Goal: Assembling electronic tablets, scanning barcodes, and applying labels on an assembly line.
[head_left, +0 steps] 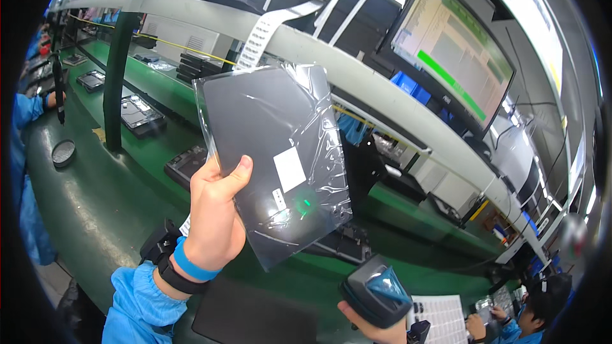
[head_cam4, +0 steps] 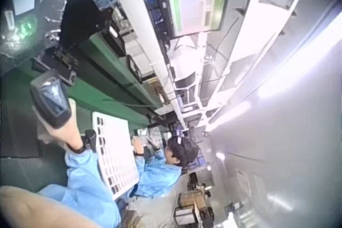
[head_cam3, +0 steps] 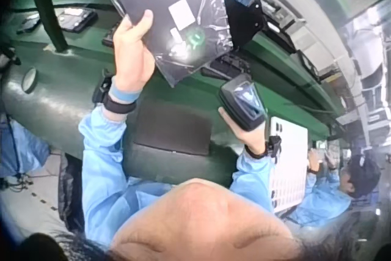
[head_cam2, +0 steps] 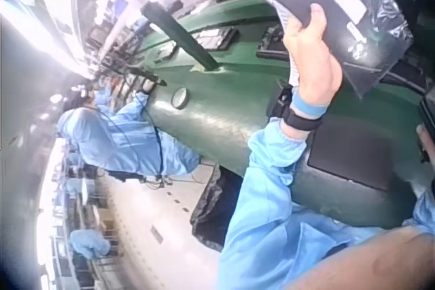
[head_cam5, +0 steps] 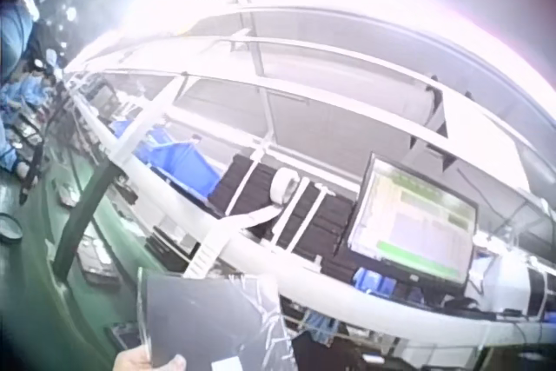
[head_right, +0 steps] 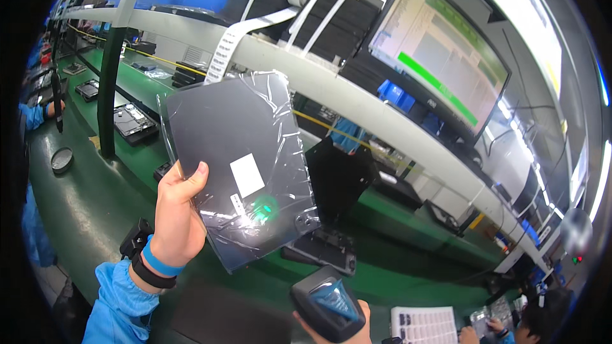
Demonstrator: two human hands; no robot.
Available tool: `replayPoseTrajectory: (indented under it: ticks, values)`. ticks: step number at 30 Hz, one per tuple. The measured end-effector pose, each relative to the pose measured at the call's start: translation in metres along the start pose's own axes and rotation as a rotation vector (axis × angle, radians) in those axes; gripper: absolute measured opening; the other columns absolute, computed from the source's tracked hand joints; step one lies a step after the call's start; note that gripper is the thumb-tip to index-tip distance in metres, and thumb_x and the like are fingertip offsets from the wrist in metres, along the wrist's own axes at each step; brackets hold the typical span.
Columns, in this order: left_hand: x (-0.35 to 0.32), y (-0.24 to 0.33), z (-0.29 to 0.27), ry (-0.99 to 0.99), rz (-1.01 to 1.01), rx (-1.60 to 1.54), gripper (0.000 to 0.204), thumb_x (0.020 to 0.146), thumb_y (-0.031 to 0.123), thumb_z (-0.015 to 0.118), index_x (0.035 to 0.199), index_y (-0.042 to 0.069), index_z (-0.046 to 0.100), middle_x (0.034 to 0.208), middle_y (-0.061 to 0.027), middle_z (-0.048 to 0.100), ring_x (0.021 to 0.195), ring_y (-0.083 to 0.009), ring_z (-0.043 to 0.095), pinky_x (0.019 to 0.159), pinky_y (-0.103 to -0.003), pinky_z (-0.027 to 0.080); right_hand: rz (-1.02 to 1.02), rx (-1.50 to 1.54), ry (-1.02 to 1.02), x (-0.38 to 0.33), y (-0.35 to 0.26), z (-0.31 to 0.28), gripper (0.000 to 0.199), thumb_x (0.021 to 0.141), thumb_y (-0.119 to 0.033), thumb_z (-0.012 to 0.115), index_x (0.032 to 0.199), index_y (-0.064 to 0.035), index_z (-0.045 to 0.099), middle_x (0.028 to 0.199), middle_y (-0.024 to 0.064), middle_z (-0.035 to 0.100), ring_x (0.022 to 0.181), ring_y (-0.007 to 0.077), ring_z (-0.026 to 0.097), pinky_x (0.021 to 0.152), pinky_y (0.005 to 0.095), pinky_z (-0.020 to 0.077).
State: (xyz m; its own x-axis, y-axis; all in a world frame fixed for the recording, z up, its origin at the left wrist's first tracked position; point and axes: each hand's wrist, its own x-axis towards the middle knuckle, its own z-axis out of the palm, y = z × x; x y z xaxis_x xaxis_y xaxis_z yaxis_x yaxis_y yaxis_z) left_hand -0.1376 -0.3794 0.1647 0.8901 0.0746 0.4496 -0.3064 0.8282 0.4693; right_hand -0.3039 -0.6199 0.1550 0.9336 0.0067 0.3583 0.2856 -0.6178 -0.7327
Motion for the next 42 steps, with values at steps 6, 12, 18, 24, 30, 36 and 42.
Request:
replayPoseTrajectory:
  ticks: [6, 12, 18, 24, 30, 36, 42]
  values:
    - [-0.008, -0.01, 0.007, -0.022, 0.016, 0.061, 0.03, 0.104, 0.007, 0.061, 0.132, -0.003, 0.065, 0.126, -0.012, 0.072, 0.112, -0.0208, 0.069, 0.101, -0.036, 0.052, -0.274, -0.053, 0.047, 0.008, -0.006, 0.014, 0.028, 0.065, -0.009, 0.081, 0.092, -0.0036, 0.076, 0.08, 0.0161, 0.073, 0.068, 0.0349, 0.072, 0.065, 0.0386, 0.0545]
    - [-0.006, -0.019, 0.001, -0.02, 0.029, 0.205, 0.034, 0.105, 0.008, 0.056, 0.138, -0.002, 0.059, 0.132, -0.012, 0.068, 0.118, -0.0229, 0.067, 0.105, -0.039, 0.053, -0.21, 0.11, -0.028, 0.022, -0.003, 0.02, 0.038, 0.063, -0.004, 0.077, 0.1, 0.0037, 0.072, 0.079, 0.0196, 0.07, 0.069, 0.0362, 0.071, 0.068, 0.0372, 0.0551]
    - [-0.017, -0.015, 0.013, 0.01, 0.053, 0.174, 0.032, 0.101, 0.004, 0.062, 0.132, -0.004, 0.065, 0.125, -0.0125, 0.072, 0.112, -0.0211, 0.067, 0.102, -0.036, 0.05, -0.241, 0.134, -0.041, 0.017, 0.0, 0.02, 0.048, 0.065, -0.002, 0.075, 0.112, 0.0044, 0.069, 0.095, 0.0251, 0.072, 0.087, 0.0436, 0.072, 0.077, 0.0412, 0.0573]
    - [-0.034, -0.009, 0.021, -0.06, 0.209, 0.472, 0.026, 0.099, 0.002, 0.064, 0.124, -0.007, 0.066, 0.117, -0.0088, 0.071, 0.106, -0.0155, 0.064, 0.096, -0.031, 0.047, -0.4, -0.012, 0.103, 0.012, 0.009, -0.019, 0.029, 0.072, -0.01, 0.092, 0.095, -0.0013, 0.076, 0.076, 0.0068, 0.073, 0.062, 0.0178, 0.068, 0.062, 0.0302, 0.0534]
    - [-0.106, 0.038, -0.003, -0.68, -0.028, 1.394, 0.043, 0.09, -0.001, 0.064, 0.132, 0.004, 0.07, 0.125, -0.0221, 0.073, 0.118, -0.0393, 0.071, 0.101, -0.04, 0.056, -0.369, -0.134, 0.348, -0.01, 0.025, -0.058, 0.031, 0.075, -0.005, 0.087, 0.104, -0.0004, 0.078, 0.082, 0.008, 0.076, 0.074, 0.0216, 0.076, 0.069, 0.0304, 0.0576]
    - [-0.184, -0.001, -0.076, -1.34, 0.382, 1.622, 0.057, 0.09, 0.021, 0.064, 0.141, -0.005, 0.059, 0.145, -0.0258, 0.061, 0.137, -0.0444, 0.057, 0.116, -0.054, 0.046, -0.251, -0.084, 0.174, -0.011, 0.041, -0.047, 0.032, 0.073, -0.006, 0.086, 0.102, 0.0, 0.076, 0.084, 0.0135, 0.076, 0.068, 0.0269, 0.074, 0.067, 0.0324, 0.0567]
    - [-0.202, -0.017, -0.079, -1.527, 0.334, 1.713, 0.065, 0.098, 0.036, 0.058, 0.147, -0.005, 0.051, 0.149, -0.0291, 0.054, 0.139, -0.0474, 0.052, 0.117, -0.058, 0.041, -0.225, -0.004, 0.106, -0.009, 0.042, -0.035, 0.034, 0.069, -0.005, 0.083, 0.099, 0.0046, 0.07, 0.083, 0.0181, 0.072, 0.067, 0.0358, 0.071, 0.066, 0.0365, 0.0563]
